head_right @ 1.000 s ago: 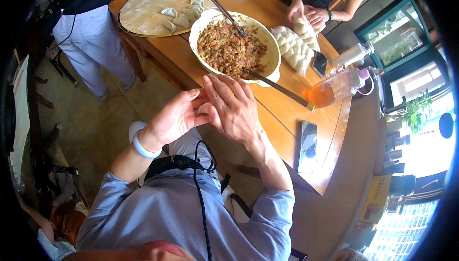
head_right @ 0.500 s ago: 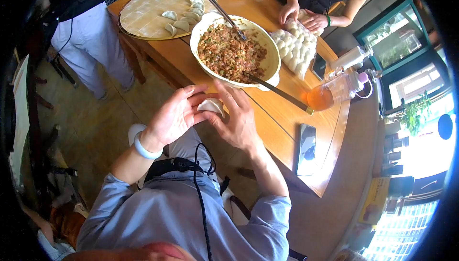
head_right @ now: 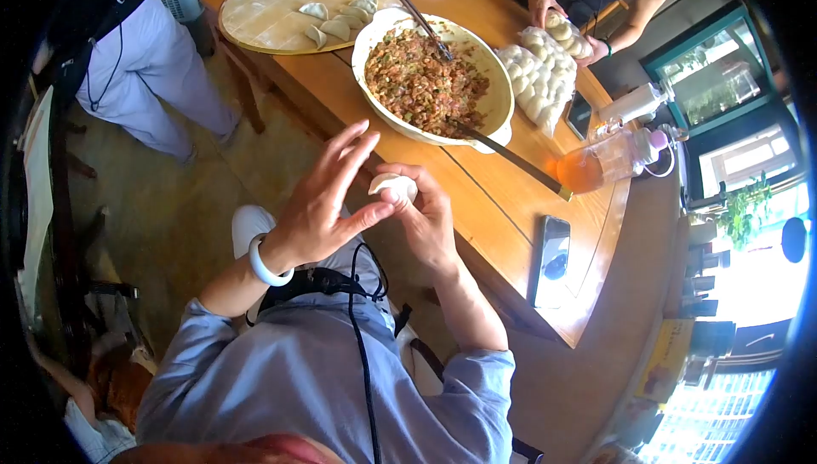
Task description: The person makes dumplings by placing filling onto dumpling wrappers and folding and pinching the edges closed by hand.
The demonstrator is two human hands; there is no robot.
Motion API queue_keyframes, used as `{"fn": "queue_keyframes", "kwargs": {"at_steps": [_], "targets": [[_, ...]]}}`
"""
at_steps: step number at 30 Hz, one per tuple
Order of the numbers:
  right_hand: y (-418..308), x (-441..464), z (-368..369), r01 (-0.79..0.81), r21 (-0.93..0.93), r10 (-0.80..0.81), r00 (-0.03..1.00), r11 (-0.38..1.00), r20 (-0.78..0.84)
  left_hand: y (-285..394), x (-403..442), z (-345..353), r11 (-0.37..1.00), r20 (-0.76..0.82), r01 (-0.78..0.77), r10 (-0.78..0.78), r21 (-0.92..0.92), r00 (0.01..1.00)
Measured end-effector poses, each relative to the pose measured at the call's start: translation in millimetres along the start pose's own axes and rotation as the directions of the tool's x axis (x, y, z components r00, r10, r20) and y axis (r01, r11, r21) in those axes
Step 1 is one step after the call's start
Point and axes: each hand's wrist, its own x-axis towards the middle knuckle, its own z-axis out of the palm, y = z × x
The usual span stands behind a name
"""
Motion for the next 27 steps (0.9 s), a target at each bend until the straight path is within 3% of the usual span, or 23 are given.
{"fn": "queue_keyframes", "kwargs": {"at_steps": [5, 8, 9, 12, 15, 21, 25, 27], "targets": [[-5.3, -7.0, -4.5, -0.196, 0.208, 0.160, 0.971, 0.958, 0.176, 0.1, 7.3, -1.1, 0.972, 0.055, -0.179, 0.173, 0.153, 0.983], [-11.4, -4.9, -4.4, -0.123, 0.048, 0.108, 0.964, 0.991, 0.242, 1.4, 8.9, -1.7, 0.955, 0.098, -0.213, 0.197, 0.205, 0.976], [-11.3, -5.5, -7.5, -0.162, 0.090, 0.133, 0.954, 0.983, 0.268, 1.3, 9.5, -1.8, 0.950, 0.109, -0.221, 0.201, 0.220, 0.974], [-13.7, -0.9, -2.7, -0.085, -0.024, 0.088, 0.961, 0.996, 0.264, 4.1, 10.9, -6.1, 0.944, 0.145, -0.223, 0.192, 0.243, 0.971], [-17.9, 2.9, -6.7, -0.178, -0.093, 0.198, 0.932, 0.980, 0.302, 5.4, 13.0, -10.1, 0.933, 0.168, -0.235, 0.194, 0.273, 0.967], [-25.3, 9.7, -2.7, -0.223, -0.146, 0.258, 0.917, 0.964, 0.305, 1.8, 13.3, -12.8, 0.877, 0.237, -0.236, 0.145, 0.418, 0.961], [-32.0, 14.3, -0.5, -0.215, -0.238, 0.275, 0.927, 0.947, 0.254, -8.6, 10.4, -4.7, 0.991, 0.074, -0.119, 0.114, 0.055, 0.991], [-30.7, 18.3, 0.5, -0.140, -0.274, 0.208, 0.949, 0.951, 0.236, -14.0, 1.1, 3.9, 0.905, 0.105, 0.106, -0.068, -0.411, 0.992]]}}
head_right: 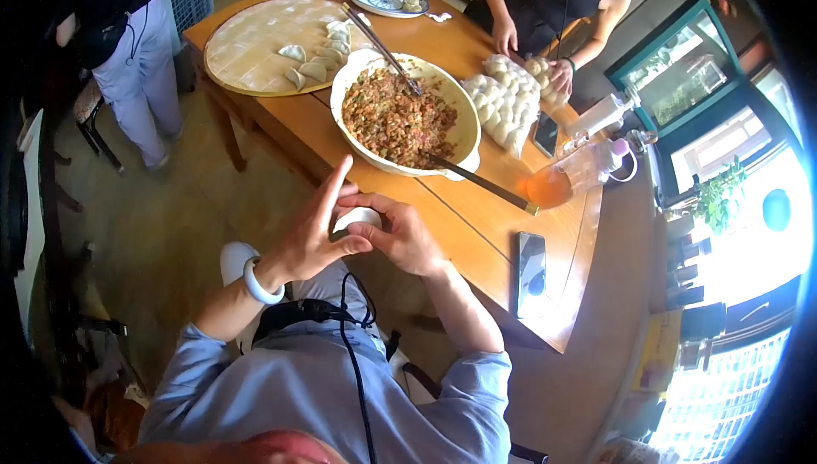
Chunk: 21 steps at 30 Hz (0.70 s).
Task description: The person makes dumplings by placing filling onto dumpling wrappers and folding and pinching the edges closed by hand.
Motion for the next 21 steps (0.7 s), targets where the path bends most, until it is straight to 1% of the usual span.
{"fn": "queue_keyframes", "kwargs": {"at_steps": [1, 2, 3, 4, 5, 7, 8, 11, 14, 17, 20, 21], "targets": [[-2.4, 0.8, 0.4, 0.027, -0.113, -0.031, 0.999, 0.993, -0.032, -5.1, -5.8, 4.3, 0.965, 0.015, 0.100, -0.099, -0.244, 0.995], [-6.5, 2.1, 1.1, 0.050, -0.224, -0.066, 0.996, 0.973, -0.062, -9.3, -9.3, 11.2, 0.834, 0.014, 0.190, -0.214, -0.518, 0.977], [-11.2, 2.2, 2.3, 0.065, -0.333, -0.100, 0.991, 0.941, -0.089, -0.4, -11.0, 7.4, 0.628, 0.108, 0.303, -0.329, -0.717, 0.938], [-17.3, 3.5, 7.9, 0.119, -0.494, -0.208, 0.970, 0.861, -0.129, -4.9, -12.7, 8.6, 0.526, 0.127, 0.303, -0.344, -0.794, 0.930], [-19.6, 3.5, 11.0, 0.127, -0.528, -0.227, 0.965, 0.840, -0.130, -10.8, -14.7, 10.3, 0.414, 0.148, 0.299, -0.358, -0.860, 0.922], [-21.2, 3.5, 15.4, 0.143, -0.594, -0.266, 0.956, 0.792, -0.125, -17.5, -16.7, 8.6, 0.257, 0.169, 0.287, -0.397, -0.923, 0.902], [-12.8, 4.5, 16.4, 0.222, -0.640, -0.400, 0.905, 0.736, -0.146, -18.8, -17.0, 7.5, 0.178, 0.180, 0.274, -0.414, -0.945, 0.892], [-14.7, 1.9, 16.4, 0.211, -0.746, -0.479, 0.863, 0.632, -0.162, -11.1, -16.9, 4.4, 0.046, 0.167, 0.213, -0.475, -0.976, 0.864], [-12.2, 1.8, 17.0, 0.179, -0.772, -0.507, 0.836, 0.611, -0.208, -4.6, -15.8, 1.9, 0.027, 0.166, 0.202, -0.471, -0.979, 0.866], [-8.0, 5.2, 15.8, 0.199, -0.807, -0.581, 0.788, 0.556, -0.206, -2.6, -15.0, 1.2, 0.047, 0.155, 0.197, -0.457, -0.979, 0.876], [-8.3, 6.5, 14.2, 0.216, -0.875, -0.620, 0.776, 0.433, -0.115, -5.5, -15.8, 1.2, 0.104, 0.125, 0.194, -0.464, -0.975, 0.877], [-9.0, 6.5, 13.8, 0.218, -0.883, -0.619, 0.780, 0.415, -0.098, -5.9, -15.7, 1.3, 0.152, 0.109, 0.201, -0.467, -0.968, 0.878]]}}
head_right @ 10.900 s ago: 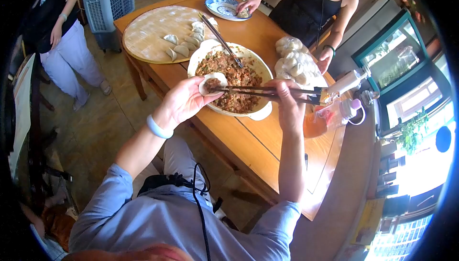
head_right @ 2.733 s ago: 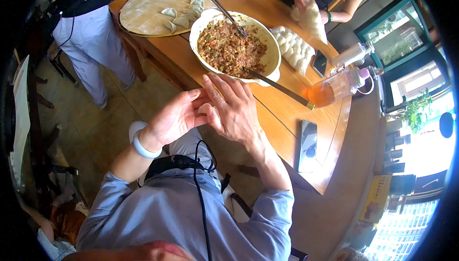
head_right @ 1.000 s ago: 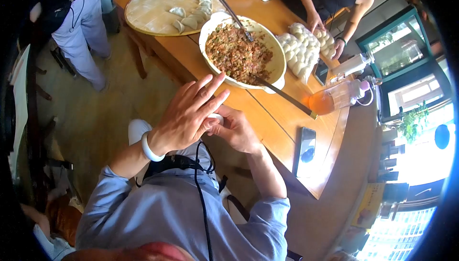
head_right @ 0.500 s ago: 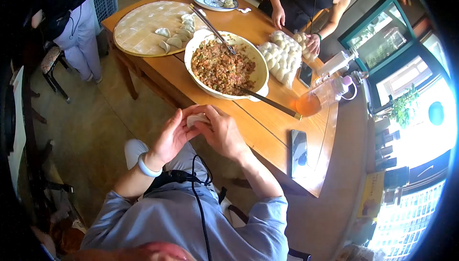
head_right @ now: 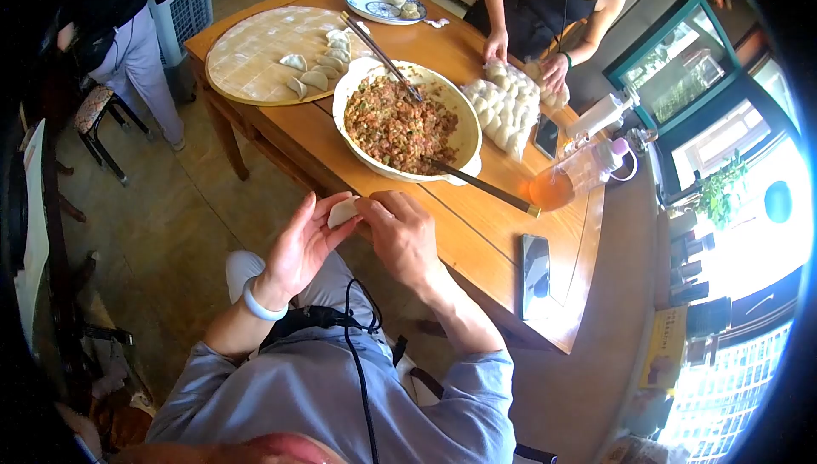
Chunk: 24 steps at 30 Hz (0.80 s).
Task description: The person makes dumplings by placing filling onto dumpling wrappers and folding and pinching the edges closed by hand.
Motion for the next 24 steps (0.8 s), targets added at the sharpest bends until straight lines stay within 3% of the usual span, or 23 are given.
{"fn": "queue_keyframes", "kwargs": {"at_steps": [5, 8, 24], "targets": [[-5.7, 3.8, -2.1, -0.025, -0.020, 0.027, 0.997, 0.999, 0.067, 2.6, -1.2, 2.8, 0.989, 0.004, -0.051, 0.051, 0.141, 0.999], [-3.8, 4.0, -2.8, 0.052, -0.002, -0.051, 0.996, 0.999, 0.071, 4.7, -2.9, 5.1, 0.980, -0.004, -0.040, 0.042, 0.193, 0.999], [-6.2, -0.6, 0.7, 0.069, -0.036, -0.070, 0.997, 0.997, -0.017, -0.5, -4.2, 5.1, 0.977, -0.007, -0.002, 0.003, 0.213, 1.000]]}}
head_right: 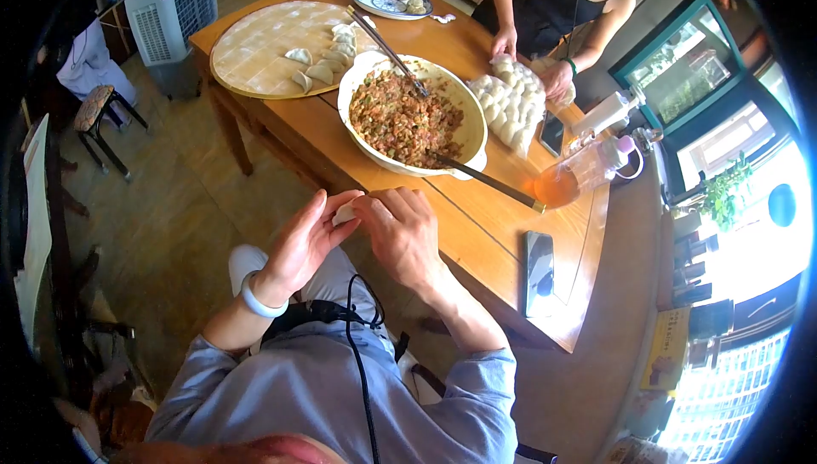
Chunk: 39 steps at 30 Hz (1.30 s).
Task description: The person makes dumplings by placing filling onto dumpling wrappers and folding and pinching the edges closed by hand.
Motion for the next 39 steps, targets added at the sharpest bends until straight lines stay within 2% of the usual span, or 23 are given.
{"fn": "queue_keyframes", "kwargs": {"at_steps": [5, 8, 11, 15, 18, 19, 22, 24, 26, 27, 30, 31, 32, 33, 34, 35, 36, 38, 39], "targets": [[0.4, -1.9, 2.1, -0.007, -0.025, 0.006, 1.000, 1.000, -0.009, 1.3, 0.0, 3.3, 1.000, 0.010, -0.014, 0.014, 0.023, 1.000], [2.1, -1.7, -1.2, -0.004, -0.001, 0.004, 0.999, 1.000, 0.046, -0.3, 1.5, -0.3, 0.999, 0.017, 0.012, -0.012, 0.038, 1.000], [1.6, 3.0, -4.7, -0.005, 0.027, 0.005, 1.000, 1.000, 0.011, 2.2, 3.1, 1.8, 1.000, 0.031, 0.007, -0.007, 0.001, 0.999], [-3.4, 6.1, -5.0, -0.060, 0.045, 0.057, 0.997, 0.997, 0.054, 0.6, 3.7, -1.9, 0.999, 0.065, 0.024, -0.022, -0.042, 0.998], [-1.4, 4.3, 0.3, -0.039, 0.054, 0.035, 0.997, 0.998, 0.069, -7.2, 5.8, -8.4, 0.992, 0.062, 0.048, -0.041, -0.115, 0.997], [-1.7, 4.7, 1.2, -0.036, 0.065, 0.031, 0.997, 0.997, 0.069, -4.7, 3.7, -2.8, 0.993, 0.009, 0.053, -0.053, -0.107, 0.999], [-2.7, 6.2, 2.5, -0.024, 0.047, 0.020, 0.997, 0.999, 0.073, -5.0, 2.1, -3.9, 0.991, 0.004, 0.063, -0.063, -0.118, 0.998], [-2.9, 8.1, 2.4, -0.009, 0.040, 0.007, 0.998, 0.999, 0.064, -14.6, 7.5, -9.1, 0.988, 0.052, -0.006, 0.014, -0.152, 0.999], [-3.1, 10.3, 6.2, -0.048, 0.077, 0.040, 0.995, 0.996, 0.096, 1.1, 0.9, 6.9, 0.986, -0.054, 0.000, -0.009, -0.166, 0.998], [-3.9, 9.0, 10.2, -0.045, 0.051, 0.041, 0.996, 0.998, 0.080, -4.4, 1.2, 2.4, 0.988, -0.009, -0.018, 0.017, -0.155, 1.000], [-12.8, 10.5, 5.0, -0.199, 0.164, 0.156, 0.958, 0.966, 0.240, -23.7, 14.2, -22.7, 0.994, 0.173, 0.001, 0.018, -0.113, 0.985], [-12.7, 11.4, 10.7, -0.120, 0.184, 0.080, 0.974, 0.975, 0.213, -21.6, 12.0, -21.0, 0.993, 0.063, 0.010, -0.002, -0.116, 0.998], [-12.0, 11.1, 16.5, -0.053, 0.193, 0.017, 0.983, 0.980, 0.183, -21.8, 9.6, -23.3, 0.991, 0.100, -0.037, 0.051, -0.132, 0.994], [-7.0, 8.9, 23.5, -0.017, 0.246, -0.039, 0.975, 0.969, 0.221, -18.4, 5.9, -27.7, 0.991, 0.189, -0.053, 0.075, -0.120, 0.979], [-2.8, 9.2, 31.6, 0.014, 0.292, -0.092, 0.962, 0.956, 0.256, -13.7, 1.7, -25.8, 0.991, 0.150, -0.025, 0.045, -0.134, 0.988], [-10.0, 8.3, 34.0, 0.009, 0.341, -0.119, 0.945, 0.940, 0.304, -9.7, -1.7, -29.4, 0.993, 0.144, 0.021, -0.004, -0.120, 0.990], [17.1, 4.4, 31.0, -0.040, 0.435, -0.198, 0.850, 0.900, 0.487, -2.9, -2.5, -29.6, 0.990, 0.144, 0.084, -0.066, -0.117, 0.987], [-7.6, 19.2, 30.9, 0.072, 0.469, -0.301, 0.849, 0.880, 0.434, 9.7, -16.6, -23.6, 0.995, 0.110, 0.041, -0.030, -0.092, 0.994], [-31.8, 31.5, 25.0, 0.082, 0.495, -0.333, 0.831, 0.865, 0.445, 13.0, -19.9, -26.5, 0.996, 0.080, 0.074, -0.070, -0.044, 0.994]]}}
